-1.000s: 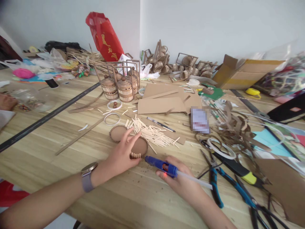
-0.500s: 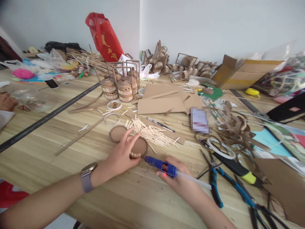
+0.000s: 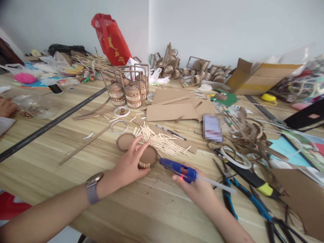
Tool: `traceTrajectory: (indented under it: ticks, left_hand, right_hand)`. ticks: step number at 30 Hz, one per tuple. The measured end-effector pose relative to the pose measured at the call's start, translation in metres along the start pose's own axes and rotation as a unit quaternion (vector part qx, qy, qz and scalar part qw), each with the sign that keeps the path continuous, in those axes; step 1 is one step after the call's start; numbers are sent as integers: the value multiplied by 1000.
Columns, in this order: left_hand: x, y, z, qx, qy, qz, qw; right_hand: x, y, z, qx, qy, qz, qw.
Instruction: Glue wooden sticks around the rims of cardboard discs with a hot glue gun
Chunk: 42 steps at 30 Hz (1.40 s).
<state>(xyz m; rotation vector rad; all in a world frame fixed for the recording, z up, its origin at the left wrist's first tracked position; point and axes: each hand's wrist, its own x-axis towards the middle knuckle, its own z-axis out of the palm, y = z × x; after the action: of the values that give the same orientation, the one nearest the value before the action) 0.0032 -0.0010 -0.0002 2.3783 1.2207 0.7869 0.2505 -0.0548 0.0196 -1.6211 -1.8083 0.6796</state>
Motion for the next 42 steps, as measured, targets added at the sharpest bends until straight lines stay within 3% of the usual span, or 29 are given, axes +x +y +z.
traceTrajectory:
  ticks: [3, 5, 8, 10, 13, 15, 19, 24, 31, 42]
  left_hand:
    - [0, 0, 0, 4, -3, 5, 1000]
    - [0, -1, 0, 3, -1, 6, 1000]
    - [0, -1, 1, 1, 1, 5, 1000]
    - [0, -1, 1, -1, 1, 5, 1000]
    - [0, -1, 1, -3, 0, 4, 1000]
    - [0, -1, 0, -3, -3, 1, 1000]
    - [1, 0, -1, -6, -12, -11, 1000]
    - [2, 1, -2, 1, -17, -13, 1000]
    - [2, 1, -2, 1, -14, -4, 1000]
    - [2, 0, 0, -2, -10, 0, 1000]
  right_hand:
    - [2, 2, -16, 66, -134, 32, 988]
    - [1, 2, -25, 123, -243, 74, 959]
    - [-1, 2, -32, 173, -321, 143, 920]
    - [-2, 2, -32, 151, -324, 162, 920]
    - [0, 0, -35, 13, -289, 105, 952]
    - [3, -4, -38, -118, -229, 69, 964]
    - [14, -20, -40, -282, -115, 75, 950]
    - [38, -45, -13, -268, -119, 6, 956]
    - [71, -59, 25, -291, -163, 10, 943]
    - [57, -59, 12, -307, -203, 27, 929]
